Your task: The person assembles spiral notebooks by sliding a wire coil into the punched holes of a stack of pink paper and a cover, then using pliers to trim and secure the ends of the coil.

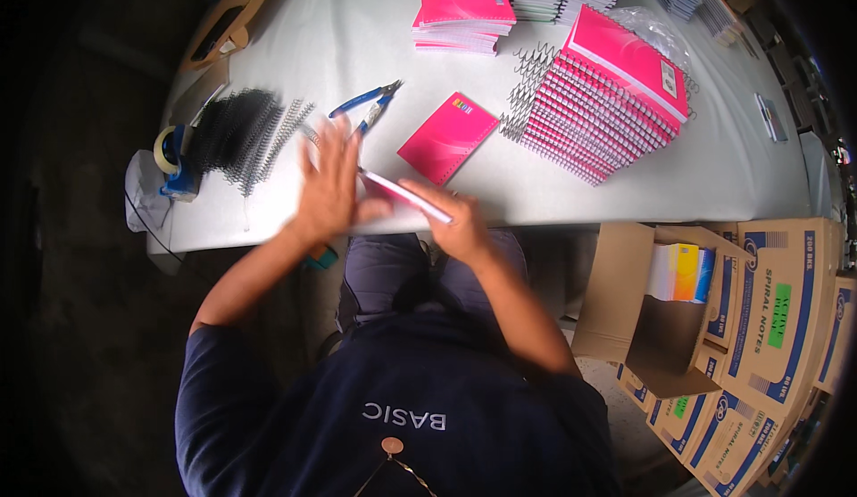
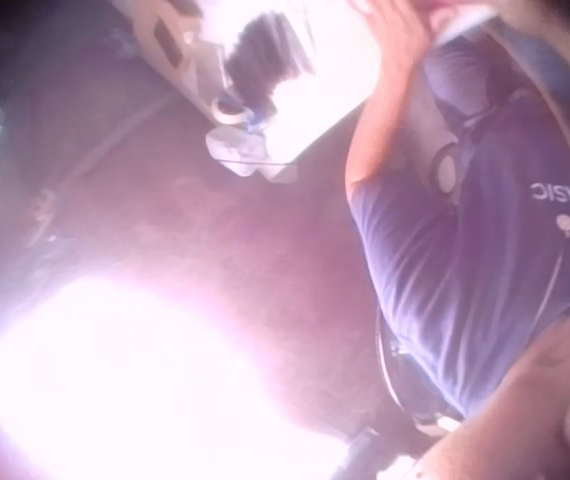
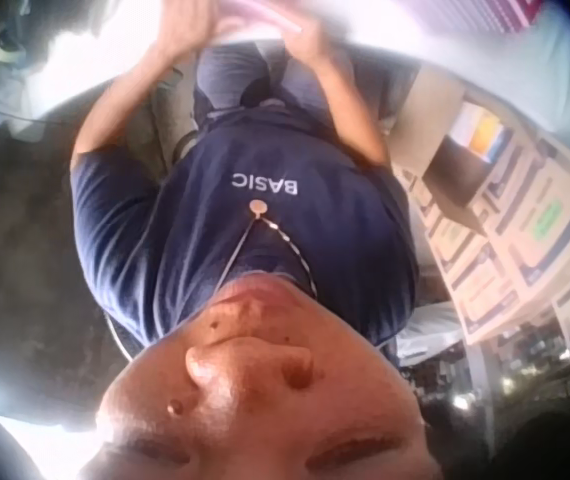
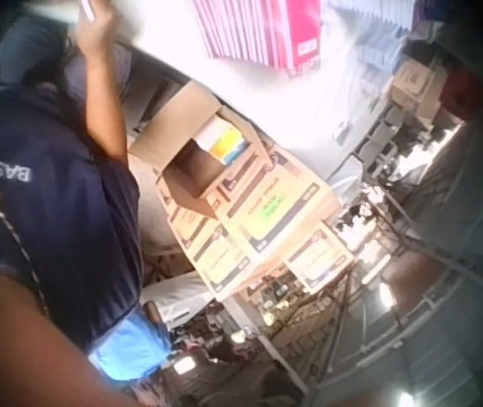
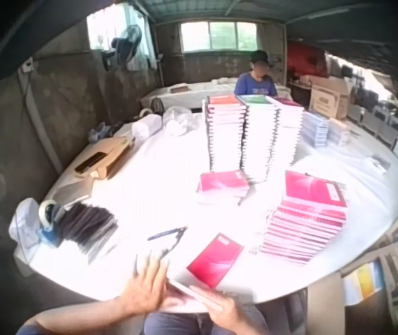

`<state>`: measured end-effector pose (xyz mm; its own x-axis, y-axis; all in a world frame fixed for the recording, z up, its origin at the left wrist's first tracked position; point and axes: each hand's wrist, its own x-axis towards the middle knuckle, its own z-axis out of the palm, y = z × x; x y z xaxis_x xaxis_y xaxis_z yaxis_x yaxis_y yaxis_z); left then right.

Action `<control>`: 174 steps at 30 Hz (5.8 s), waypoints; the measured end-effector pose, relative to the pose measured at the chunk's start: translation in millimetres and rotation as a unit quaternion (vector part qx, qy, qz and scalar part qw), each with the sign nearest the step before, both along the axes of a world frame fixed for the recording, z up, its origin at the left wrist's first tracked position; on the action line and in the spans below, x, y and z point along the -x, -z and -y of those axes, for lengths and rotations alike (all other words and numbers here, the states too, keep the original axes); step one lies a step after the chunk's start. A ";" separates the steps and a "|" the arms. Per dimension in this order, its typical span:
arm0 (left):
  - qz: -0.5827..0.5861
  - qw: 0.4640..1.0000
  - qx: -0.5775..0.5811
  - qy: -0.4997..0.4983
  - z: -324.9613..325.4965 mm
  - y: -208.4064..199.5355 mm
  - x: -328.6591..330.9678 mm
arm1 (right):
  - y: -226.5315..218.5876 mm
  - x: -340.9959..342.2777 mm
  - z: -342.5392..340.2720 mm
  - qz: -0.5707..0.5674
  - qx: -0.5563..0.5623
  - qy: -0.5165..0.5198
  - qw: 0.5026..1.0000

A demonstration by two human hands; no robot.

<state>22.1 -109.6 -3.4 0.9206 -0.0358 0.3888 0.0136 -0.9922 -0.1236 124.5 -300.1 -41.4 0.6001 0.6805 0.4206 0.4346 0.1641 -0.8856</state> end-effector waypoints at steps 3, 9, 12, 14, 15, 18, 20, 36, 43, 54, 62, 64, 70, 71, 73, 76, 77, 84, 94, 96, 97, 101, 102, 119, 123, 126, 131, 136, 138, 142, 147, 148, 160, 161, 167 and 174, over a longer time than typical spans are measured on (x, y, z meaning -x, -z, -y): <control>-0.079 0.987 -0.035 0.133 26.4 37.0 53.8 | 8.1 5.6 2.0 0.025 -0.008 0.021 0.999; 0.153 0.969 0.178 -0.078 -5.6 36.2 9.8 | 9.3 24.1 -11.6 0.087 -0.051 -0.003 0.995; -0.014 0.990 -0.040 0.132 24.4 70.4 68.3 | 10.1 28.1 -3.9 0.077 -0.040 -0.002 0.996; 0.134 0.983 -0.037 0.117 4.6 59.7 53.2 | 7.2 22.9 -8.0 0.098 -0.049 -0.022 0.994; 0.217 0.975 0.013 0.048 -7.1 34.7 29.0 | 8.7 27.3 -2.7 0.106 -0.037 -0.023 0.993; 0.198 0.967 0.158 0.023 -5.1 31.4 17.3 | -0.6 26.7 -11.4 0.164 -0.049 -0.044 0.984; 0.079 0.979 0.142 0.124 9.7 90.2 53.2 | 1.9 22.2 -13.1 0.158 -0.056 -0.010 0.986; 0.285 0.949 0.052 0.125 29.1 28.5 -5.1 | 16.4 28.2 -14.5 0.182 -0.057 -0.015 0.981; 0.220 0.949 0.024 0.225 47.0 35.6 10.6 | 10.0 19.0 -5.7 -0.020 -0.073 -0.090 0.993; 0.073 0.975 0.188 0.096 58.0 -18.1 -3.4 | 15.7 14.6 -7.6 -0.039 -0.050 -0.050 0.997; 0.046 0.980 0.128 -0.148 39.3 -24.0 -55.7 | -2.6 34.4 -37.5 0.327 -0.124 -0.030 0.936; 0.114 0.983 0.060 -0.133 29.1 -16.3 -71.0 | 0.4 45.3 -43.4 0.391 -0.095 0.002 0.915; 0.210 0.960 0.143 -0.117 5.6 -56.6 -80.9 | 1.1 52.0 -44.9 0.242 -0.058 -0.017 0.968; 0.142 0.962 0.218 -0.083 9.6 -55.5 -70.5 | -0.4 40.7 -37.7 0.109 -0.047 -0.036 0.992; 0.004 0.934 0.356 -0.017 18.5 -51.8 -46.1 | -2.4 28.2 -26.1 -0.094 0.012 0.010 0.995; 0.036 0.973 0.223 0.045 37.7 -29.6 -31.8 | 15.1 19.8 -36.9 -0.126 -0.092 0.024 0.988; 0.028 0.977 0.209 0.015 35.6 -20.0 -28.1 | 12.3 19.1 -37.4 -0.109 -0.083 0.015 0.990; 0.293 0.951 0.077 0.059 34.9 -25.3 -47.5 | 13.8 11.9 -29.9 -0.103 -0.016 -0.063 0.993; 0.066 0.983 0.120 0.119 53.5 57.1 40.6 | 4.3 10.8 -26.1 -0.125 0.061 -0.091 0.986; 0.067 0.986 0.139 0.067 57.1 2.5 8.3 | 2.0 7.0 -24.0 -0.174 0.053 -0.104 0.978; -0.004 0.980 0.187 0.075 54.6 -22.3 -3.9 | -0.3 4.0 -22.4 -0.176 0.053 -0.113 0.977; -0.217 0.939 0.251 0.088 33.7 -53.5 -15.9 | 6.7 4.5 -23.8 -0.161 0.047 -0.086 0.982; -0.260 0.929 0.251 0.079 32.2 -56.5 -16.9 | 2.4 7.0 -23.0 -0.163 0.106 -0.074 0.978; 0.052 0.956 0.287 0.036 14.2 -46.7 -56.4 | 6.4 22.3 -36.1 -0.182 -0.023 -0.100 0.978; 0.009 0.980 0.195 0.047 33.3 -39.4 -45.2 | 7.6 11.0 -34.5 -0.171 0.031 -0.096 0.980; 0.023 0.976 0.213 0.042 31.5 -34.3 -50.0 | 5.6 5.0 -33.9 -0.194 -0.007 -0.115 0.974; 0.103 0.977 0.169 0.078 32.5 -21.9 -45.9 | 18.8 1.1 -33.3 -0.201 -0.002 -0.129 0.971; 0.306 0.948 0.041 0.074 28.8 -26.9 -52.0 | 8.2 6.9 -26.0 -0.135 0.025 -0.133 0.982; 0.322 0.943 0.065 0.046 27.5 -11.7 -48.5 | 4.2 7.9 -22.4 -0.130 0.043 -0.147 0.980; 0.096 0.972 0.124 0.173 41.6 72.6 29.7 | 8.1 14.5 -27.0 -0.145 -0.001 -0.119 0.982; -0.020 0.999 0.037 0.029 49.9 -16.3 7.1 | 12.4 10.4 -26.9 -0.161 -0.002 -0.114 0.980; -0.032 0.995 0.072 0.058 48.2 -28.0 -0.6 | 9.8 8.5 -24.4 -0.160 0.044 -0.117 0.979; -0.107 0.978 0.149 0.101 43.7 -61.1 -23.1 | -0.1 2.2 -20.0 -0.181 0.080 -0.139 0.970; -0.117 0.980 0.134 0.090 45.3 -65.5 -23.7 | 0.7 6.4 -19.4 -0.205 0.054 -0.151 0.965; -0.017 0.974 0.197 0.113 68.7 -146.5 -61.3 | -90.7 -21.0 41.7 -0.118 -0.095 -0.031 0.988; 0.265 0.906 0.153 0.292 105.5 -149.5 -193.2 | -173.5 -141.2 140.0 0.199 -0.130 0.233 0.943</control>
